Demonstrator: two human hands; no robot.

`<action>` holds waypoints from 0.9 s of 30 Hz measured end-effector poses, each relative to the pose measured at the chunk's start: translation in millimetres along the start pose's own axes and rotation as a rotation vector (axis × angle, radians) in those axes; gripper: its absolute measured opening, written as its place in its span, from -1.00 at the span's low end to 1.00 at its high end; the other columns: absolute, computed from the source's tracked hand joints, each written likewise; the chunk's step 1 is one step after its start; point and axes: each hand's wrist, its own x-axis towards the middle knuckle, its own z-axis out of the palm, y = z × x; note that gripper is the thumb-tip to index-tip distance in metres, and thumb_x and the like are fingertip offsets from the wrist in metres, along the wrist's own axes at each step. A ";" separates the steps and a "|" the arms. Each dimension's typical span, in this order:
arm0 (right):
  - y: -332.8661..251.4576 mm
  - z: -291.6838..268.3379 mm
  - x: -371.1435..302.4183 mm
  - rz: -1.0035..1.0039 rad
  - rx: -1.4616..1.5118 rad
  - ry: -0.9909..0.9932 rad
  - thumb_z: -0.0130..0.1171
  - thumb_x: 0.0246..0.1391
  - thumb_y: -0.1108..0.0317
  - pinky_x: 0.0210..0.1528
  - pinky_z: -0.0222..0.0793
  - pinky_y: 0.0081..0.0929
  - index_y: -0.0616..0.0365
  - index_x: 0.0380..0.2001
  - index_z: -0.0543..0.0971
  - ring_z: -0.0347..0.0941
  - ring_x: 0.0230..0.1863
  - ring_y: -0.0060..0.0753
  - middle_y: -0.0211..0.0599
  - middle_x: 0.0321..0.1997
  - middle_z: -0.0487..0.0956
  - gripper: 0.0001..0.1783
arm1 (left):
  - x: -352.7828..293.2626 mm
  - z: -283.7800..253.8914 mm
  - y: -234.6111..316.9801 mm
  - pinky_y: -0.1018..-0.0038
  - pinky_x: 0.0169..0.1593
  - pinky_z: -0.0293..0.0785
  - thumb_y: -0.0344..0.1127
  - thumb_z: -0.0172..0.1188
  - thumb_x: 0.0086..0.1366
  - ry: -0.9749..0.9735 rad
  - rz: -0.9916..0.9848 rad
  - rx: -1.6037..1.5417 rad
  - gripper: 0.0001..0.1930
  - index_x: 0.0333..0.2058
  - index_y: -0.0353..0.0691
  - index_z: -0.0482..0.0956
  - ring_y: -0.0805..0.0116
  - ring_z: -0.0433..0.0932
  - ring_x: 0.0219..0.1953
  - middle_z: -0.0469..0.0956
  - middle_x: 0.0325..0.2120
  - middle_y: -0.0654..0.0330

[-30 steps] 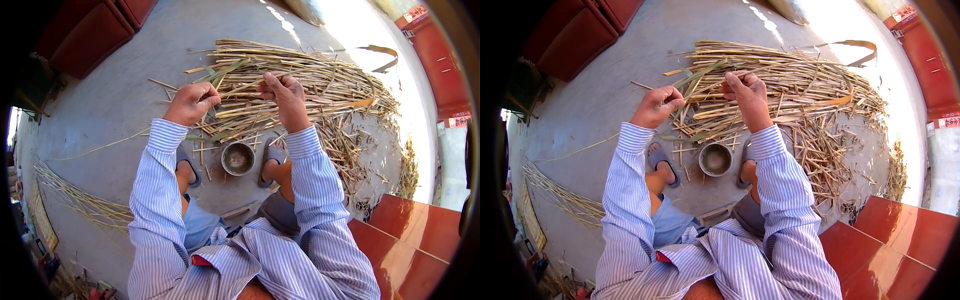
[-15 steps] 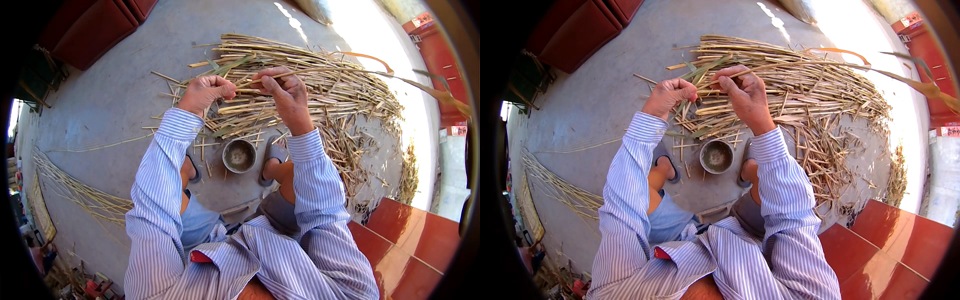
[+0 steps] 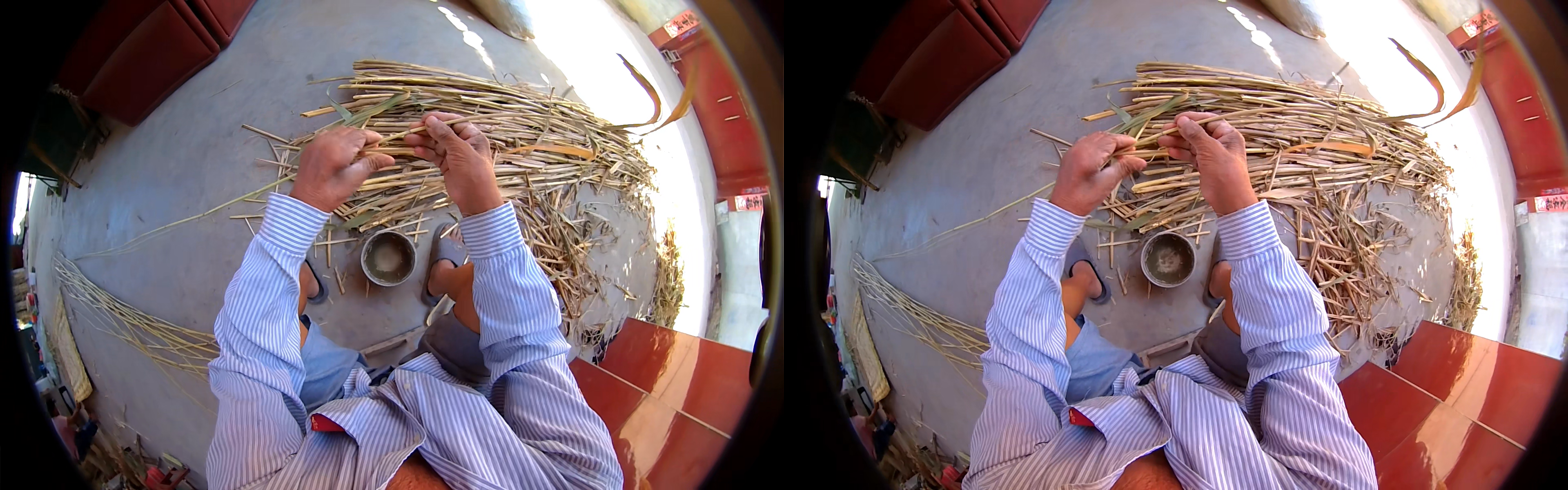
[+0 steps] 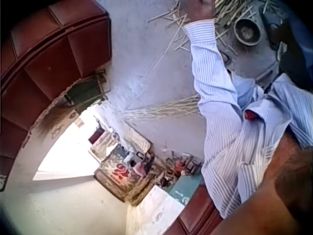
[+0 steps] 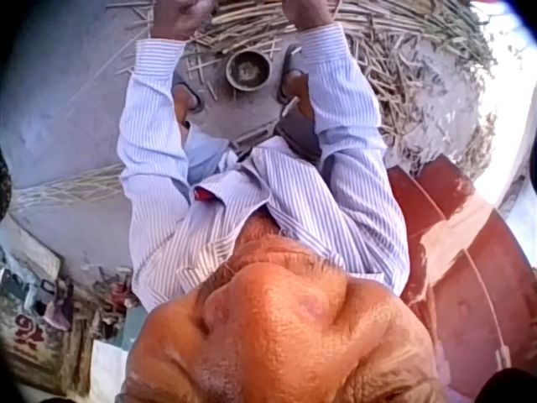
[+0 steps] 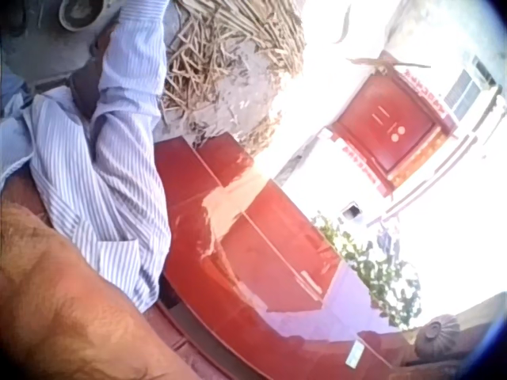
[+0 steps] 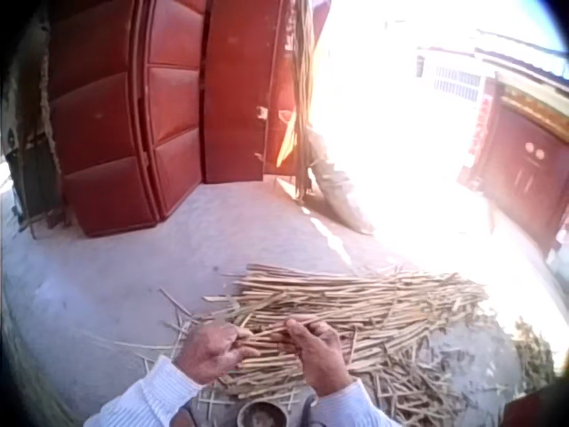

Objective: The person sits on the floor and repeatedly strips the outer layers from long, thin plant stalks by hand. The stripped fibers are placed in a pile to the left, while the remaining stalks are set aside.

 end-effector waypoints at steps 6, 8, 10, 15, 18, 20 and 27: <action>-13.6 -19.4 9.3 -0.057 0.074 0.132 0.12 0.22 0.34 -0.29 0.58 -0.63 0.29 -0.12 0.46 0.61 -0.25 -0.38 -0.16 -0.25 0.61 -0.75 | 1.2 -37.5 -22.6 0.32 -0.29 0.37 -0.26 0.34 0.05 -0.205 -0.373 -0.064 -0.84 -0.51 -0.22 0.63 0.21 0.54 -0.41 0.56 -0.58 0.13; -14.2 -26.4 13.6 -0.062 0.031 0.162 0.11 0.22 0.34 -0.29 0.58 -0.62 0.27 -0.13 0.47 0.61 -0.24 -0.38 -0.16 -0.25 0.62 -0.76 | -5.9 -48.9 -43.8 0.31 -0.28 0.36 -0.26 0.35 0.03 -0.202 -0.313 0.126 -0.83 -0.52 -0.22 0.62 0.23 0.54 -0.41 0.57 -0.58 0.14; -12.3 -22.6 10.8 -0.059 -0.021 0.163 0.11 0.22 0.33 -0.27 0.59 -0.59 0.24 -0.15 0.48 0.61 -0.22 -0.37 -0.16 -0.25 0.62 -0.78 | -9.2 -43.7 -49.1 0.31 -0.24 0.33 -0.24 0.36 0.03 -0.182 -0.216 0.148 -0.81 -0.42 -0.21 0.62 0.26 0.55 -0.37 0.61 -0.49 0.19; 8.7 7.9 5.4 0.002 0.047 0.080 0.08 0.25 0.32 -0.21 0.59 -0.58 0.24 -0.14 0.49 0.61 -0.19 -0.35 -0.16 -0.19 0.62 -0.77 | -1.8 8.5 -5.6 0.36 -0.24 0.34 -0.22 0.31 0.08 0.018 0.025 0.123 -0.76 -0.29 -0.17 0.59 0.30 0.55 -0.30 0.63 -0.37 0.24; 15.7 20.2 1.6 0.051 0.101 0.029 0.05 0.26 0.31 -0.20 0.59 -0.57 0.25 -0.15 0.50 0.60 -0.17 -0.33 -0.15 -0.18 0.62 -0.78 | 1.3 16.1 0.7 0.38 -0.26 0.35 -0.25 0.27 0.12 0.104 0.099 0.182 -0.82 -0.31 -0.17 0.58 0.31 0.55 -0.32 0.62 -0.38 0.26; 7.8 22.0 -1.0 0.064 0.138 -0.015 0.05 0.26 0.31 -0.25 0.58 -0.59 0.28 -0.16 0.47 0.61 -0.20 -0.34 -0.12 -0.19 0.61 -0.77 | 3.7 16.0 -0.8 0.37 -0.28 0.36 -0.28 0.26 0.13 0.117 0.140 0.208 -0.85 -0.33 -0.16 0.58 0.30 0.54 -0.34 0.61 -0.41 0.26; -0.1 16.1 -3.1 -0.034 -0.158 0.034 0.12 0.22 0.26 -0.27 0.57 -0.58 0.31 -0.18 0.48 0.62 -0.28 -0.35 -0.12 -0.27 0.62 -0.71 | 0.9 13.9 -3.6 0.35 -0.31 0.38 -0.32 0.29 0.11 0.116 0.201 0.196 -0.88 -0.39 -0.15 0.56 0.28 0.52 -0.41 0.58 -0.47 0.25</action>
